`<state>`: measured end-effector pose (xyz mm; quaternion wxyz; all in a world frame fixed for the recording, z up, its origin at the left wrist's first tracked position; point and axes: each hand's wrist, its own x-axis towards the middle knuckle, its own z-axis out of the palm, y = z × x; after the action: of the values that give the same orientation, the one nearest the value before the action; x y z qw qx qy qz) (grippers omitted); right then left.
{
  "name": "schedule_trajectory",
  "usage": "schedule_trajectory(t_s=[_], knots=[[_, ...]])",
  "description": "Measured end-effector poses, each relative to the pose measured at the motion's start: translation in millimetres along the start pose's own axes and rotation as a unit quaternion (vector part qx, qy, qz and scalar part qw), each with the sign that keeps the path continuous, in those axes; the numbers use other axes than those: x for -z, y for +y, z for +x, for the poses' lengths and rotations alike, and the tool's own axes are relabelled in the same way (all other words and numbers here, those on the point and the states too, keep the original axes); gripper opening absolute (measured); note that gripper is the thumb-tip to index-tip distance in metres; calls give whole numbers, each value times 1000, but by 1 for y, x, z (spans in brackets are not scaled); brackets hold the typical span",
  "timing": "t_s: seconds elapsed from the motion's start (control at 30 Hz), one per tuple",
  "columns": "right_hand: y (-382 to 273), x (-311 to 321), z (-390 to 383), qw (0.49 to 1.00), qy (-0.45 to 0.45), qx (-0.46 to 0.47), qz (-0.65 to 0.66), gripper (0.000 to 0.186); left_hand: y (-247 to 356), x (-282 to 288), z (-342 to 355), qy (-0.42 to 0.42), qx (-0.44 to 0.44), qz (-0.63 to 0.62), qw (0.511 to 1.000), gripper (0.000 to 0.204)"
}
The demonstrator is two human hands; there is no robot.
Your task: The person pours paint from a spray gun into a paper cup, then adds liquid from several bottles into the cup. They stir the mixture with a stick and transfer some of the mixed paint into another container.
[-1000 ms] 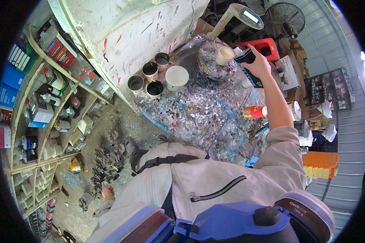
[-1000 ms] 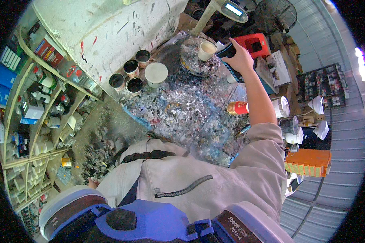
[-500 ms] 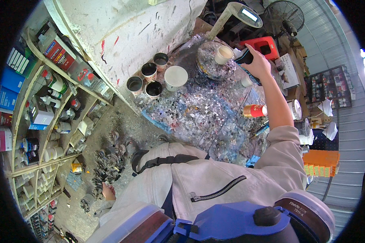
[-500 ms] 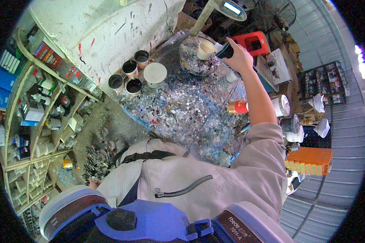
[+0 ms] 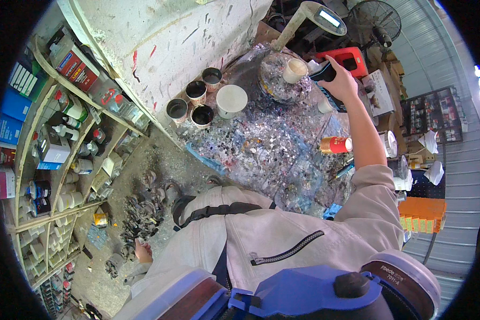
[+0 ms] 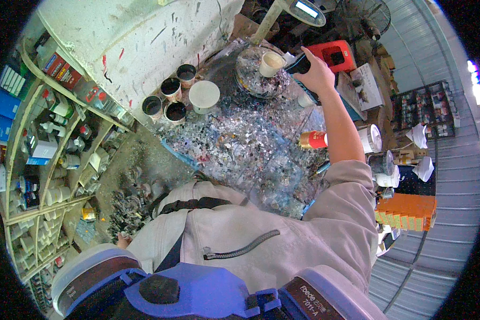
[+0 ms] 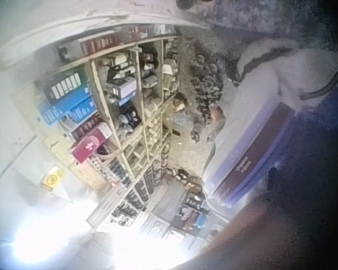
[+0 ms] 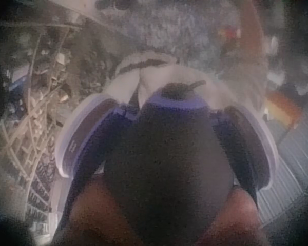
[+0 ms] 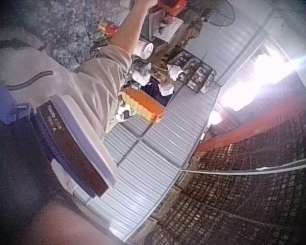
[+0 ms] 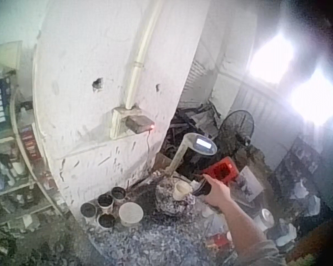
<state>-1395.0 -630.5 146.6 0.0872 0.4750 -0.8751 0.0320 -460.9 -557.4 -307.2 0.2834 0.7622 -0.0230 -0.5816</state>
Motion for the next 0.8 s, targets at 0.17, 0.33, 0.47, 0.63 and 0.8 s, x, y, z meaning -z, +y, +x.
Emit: schedule_trajectory(t_s=[0.17,0.33,0.47,0.63,0.8], knots=[[2,-2,0,999,-8,-21,27,104,4,-9,-4,27,7,10,1000,55],[0,1,-2,999,-6,-23,28,103,8,-11,-10,15,6,18,1000,54],[-1,2,-4,999,-8,-26,27,102,8,-16,-14,60,-6,25,998,55],[5,0,-5,997,-2,-41,62,102,6,-13,-13,45,-6,1,999,55],[3,2,-17,954,47,-53,290,104,28,-33,-23,24,-41,-60,997,46]])
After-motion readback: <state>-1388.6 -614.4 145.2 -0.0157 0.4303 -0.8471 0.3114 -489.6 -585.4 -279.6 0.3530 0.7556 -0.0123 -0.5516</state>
